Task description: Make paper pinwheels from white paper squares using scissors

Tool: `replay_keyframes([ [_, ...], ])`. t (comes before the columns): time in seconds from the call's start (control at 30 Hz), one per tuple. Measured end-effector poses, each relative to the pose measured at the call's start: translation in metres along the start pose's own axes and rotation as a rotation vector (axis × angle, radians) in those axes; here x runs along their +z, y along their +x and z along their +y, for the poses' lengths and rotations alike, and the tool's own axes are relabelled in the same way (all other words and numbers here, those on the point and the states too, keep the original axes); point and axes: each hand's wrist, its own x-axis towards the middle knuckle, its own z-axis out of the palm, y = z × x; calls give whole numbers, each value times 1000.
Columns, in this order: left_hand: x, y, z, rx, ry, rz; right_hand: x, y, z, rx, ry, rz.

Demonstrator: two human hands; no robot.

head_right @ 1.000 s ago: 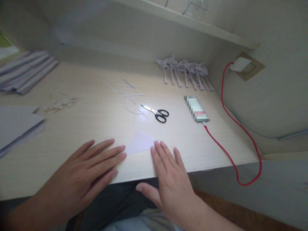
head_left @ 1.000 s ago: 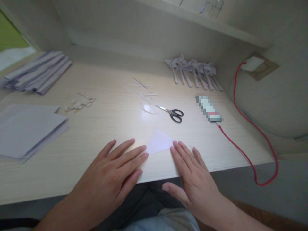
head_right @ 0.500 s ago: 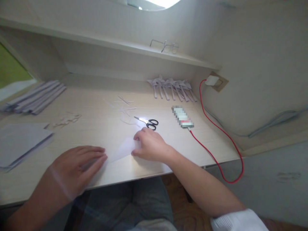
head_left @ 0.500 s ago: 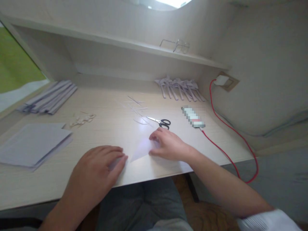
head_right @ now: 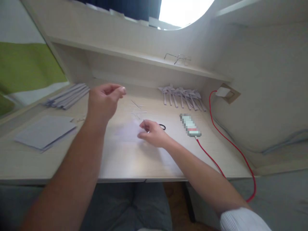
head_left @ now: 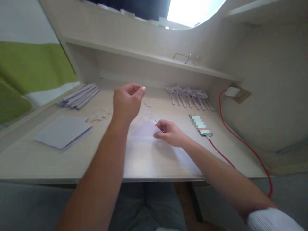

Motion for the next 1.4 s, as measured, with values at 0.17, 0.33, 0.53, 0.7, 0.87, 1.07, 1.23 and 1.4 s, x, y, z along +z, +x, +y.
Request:
replay_keyframes([
  [0.17, -15, 30, -14, -203, -88, -537, -18, 7, 2, 2, 482, 105],
  [0.33, -33, 5, -39, -110, 105, -972, -16, 16, 4, -20, 611, 92],
  [0.53, -29, -15, -53, -154, 94, -978, -2, 23, 4, -5, 617, 14],
  [0.7, -25, -24, -71, -252, -122, -751, 1, 17, 7, 85, 640, 49],
  [0.87, -28, -31, -79, -274, -247, -776, 5, 12, 11, 119, 615, -23],
  [1.07, -30, -33, -72, -271, -293, -756, 7, 13, 12, 131, 627, -27],
  [1.23, -31, -34, -71, -221, -234, -732, 4, 13, 11, 137, 625, 5],
  [1.4, -31, -33, -72, -247, -157, -666, 5, 14, 12, 140, 634, 46],
])
